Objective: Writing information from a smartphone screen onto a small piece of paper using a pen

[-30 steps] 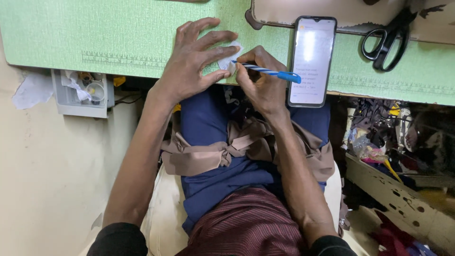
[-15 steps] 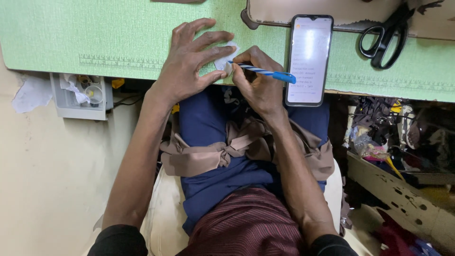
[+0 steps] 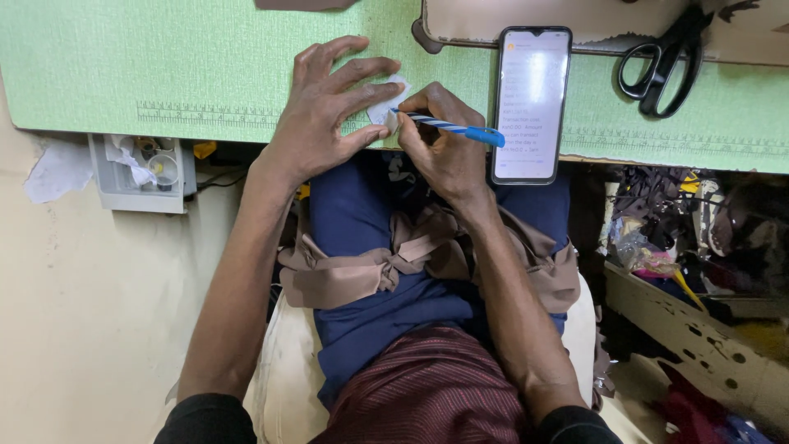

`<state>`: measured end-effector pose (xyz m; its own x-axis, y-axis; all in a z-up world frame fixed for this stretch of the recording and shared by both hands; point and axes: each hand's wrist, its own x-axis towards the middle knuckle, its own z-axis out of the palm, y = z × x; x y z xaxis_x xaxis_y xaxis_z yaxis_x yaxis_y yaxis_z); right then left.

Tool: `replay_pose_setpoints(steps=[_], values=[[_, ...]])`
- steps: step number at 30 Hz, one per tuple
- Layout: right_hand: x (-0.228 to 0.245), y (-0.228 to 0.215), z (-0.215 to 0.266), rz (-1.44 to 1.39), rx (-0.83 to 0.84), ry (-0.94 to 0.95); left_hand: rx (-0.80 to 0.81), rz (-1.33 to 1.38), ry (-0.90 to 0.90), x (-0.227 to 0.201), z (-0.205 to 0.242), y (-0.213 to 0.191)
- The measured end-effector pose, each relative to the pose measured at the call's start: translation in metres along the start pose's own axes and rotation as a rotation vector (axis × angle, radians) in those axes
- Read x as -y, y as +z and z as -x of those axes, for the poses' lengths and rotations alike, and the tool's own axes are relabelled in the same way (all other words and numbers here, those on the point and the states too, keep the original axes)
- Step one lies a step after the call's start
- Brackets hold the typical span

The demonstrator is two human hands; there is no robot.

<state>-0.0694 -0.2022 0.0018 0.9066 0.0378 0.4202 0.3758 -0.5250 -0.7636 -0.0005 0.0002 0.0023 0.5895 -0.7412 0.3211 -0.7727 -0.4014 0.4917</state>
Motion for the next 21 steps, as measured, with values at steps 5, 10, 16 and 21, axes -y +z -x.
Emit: replay_pose_setpoints(steps=[5, 10, 16, 21], values=[[0.0024, -0.0015, -0.0007, -0.042, 0.010, 0.003, 0.005, 0.029, -0.019, -0.0009, -0.0003, 0.0001], [0.0029, -0.0021, -0.0014, -0.057, 0.001, -0.008, -0.001, 0.025, -0.005, -0.0020, -0.0020, -0.0011], [-0.0002, -0.0024, -0.0004, -0.083, 0.012, -0.015, 0.011, 0.010, -0.006, -0.0016, -0.0025, -0.0003], [-0.0053, -0.0013, 0.0016, -0.050, 0.011, -0.036, -0.008, 0.021, 0.012, -0.0052, -0.0054, -0.0024]])
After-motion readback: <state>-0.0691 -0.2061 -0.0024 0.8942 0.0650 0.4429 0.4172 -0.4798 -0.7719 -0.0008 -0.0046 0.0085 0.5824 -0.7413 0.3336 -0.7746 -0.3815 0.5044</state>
